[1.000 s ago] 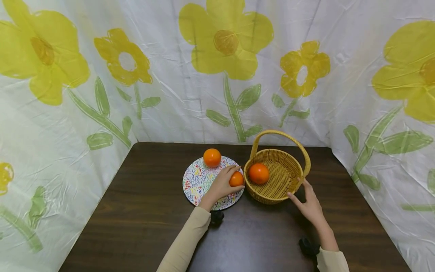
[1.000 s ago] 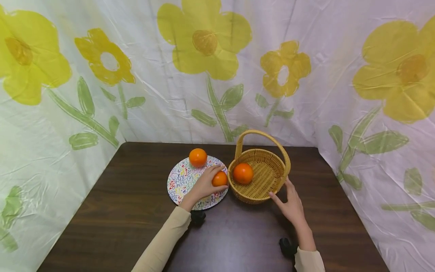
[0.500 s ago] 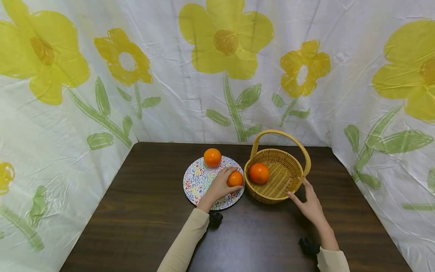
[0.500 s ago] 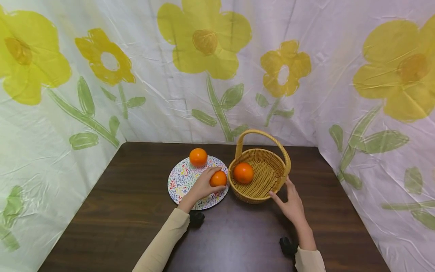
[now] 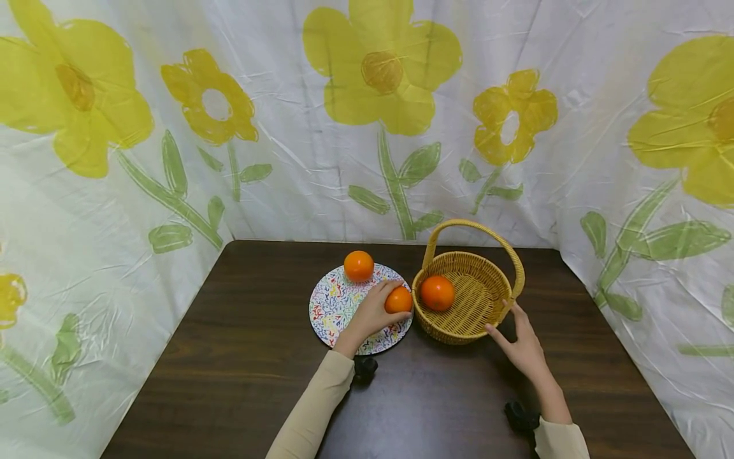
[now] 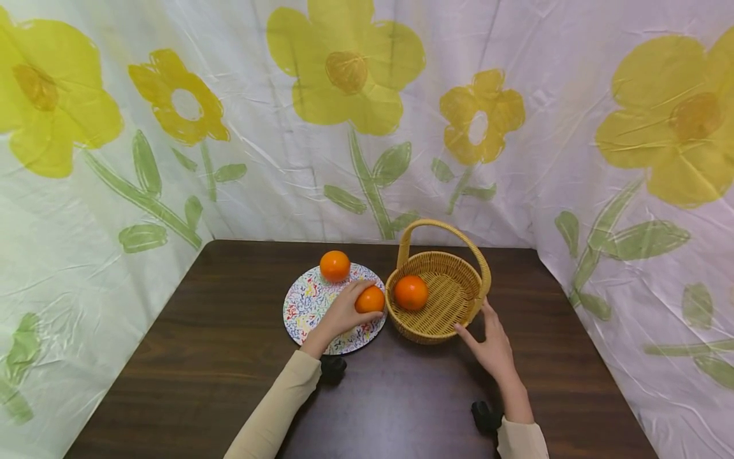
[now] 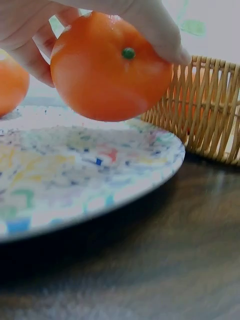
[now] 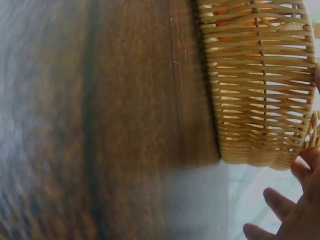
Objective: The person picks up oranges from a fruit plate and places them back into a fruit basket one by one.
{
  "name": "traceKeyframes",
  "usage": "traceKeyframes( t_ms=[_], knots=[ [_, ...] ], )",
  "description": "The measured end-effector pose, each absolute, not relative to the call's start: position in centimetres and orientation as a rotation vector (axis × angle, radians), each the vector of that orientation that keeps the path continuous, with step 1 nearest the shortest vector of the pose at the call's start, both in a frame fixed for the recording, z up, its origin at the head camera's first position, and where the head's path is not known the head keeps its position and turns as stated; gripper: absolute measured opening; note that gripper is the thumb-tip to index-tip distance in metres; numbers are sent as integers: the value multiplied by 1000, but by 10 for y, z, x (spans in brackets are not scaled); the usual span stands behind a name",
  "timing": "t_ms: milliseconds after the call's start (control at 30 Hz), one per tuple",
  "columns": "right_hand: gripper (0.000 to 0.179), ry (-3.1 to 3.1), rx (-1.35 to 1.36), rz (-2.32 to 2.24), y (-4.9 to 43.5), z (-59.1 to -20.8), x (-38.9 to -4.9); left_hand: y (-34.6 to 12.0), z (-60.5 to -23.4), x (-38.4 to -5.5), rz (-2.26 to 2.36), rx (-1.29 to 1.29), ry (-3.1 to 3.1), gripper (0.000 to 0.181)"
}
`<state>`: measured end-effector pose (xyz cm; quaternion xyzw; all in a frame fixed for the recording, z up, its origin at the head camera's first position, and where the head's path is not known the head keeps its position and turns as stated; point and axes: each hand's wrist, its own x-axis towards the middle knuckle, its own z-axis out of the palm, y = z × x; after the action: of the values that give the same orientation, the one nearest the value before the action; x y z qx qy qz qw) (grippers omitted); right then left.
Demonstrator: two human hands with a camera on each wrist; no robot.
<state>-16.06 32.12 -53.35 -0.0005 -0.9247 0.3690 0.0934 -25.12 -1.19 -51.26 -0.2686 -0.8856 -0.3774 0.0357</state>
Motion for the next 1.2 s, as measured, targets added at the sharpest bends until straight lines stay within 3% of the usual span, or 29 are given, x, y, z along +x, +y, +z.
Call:
traceKeyframes(
  t_ms=[1200],
  knots=[
    [76, -2713, 37, 1125, 320, -534, -160, 2, -473, -261, -1086, -875, -2649, 68]
  ],
)
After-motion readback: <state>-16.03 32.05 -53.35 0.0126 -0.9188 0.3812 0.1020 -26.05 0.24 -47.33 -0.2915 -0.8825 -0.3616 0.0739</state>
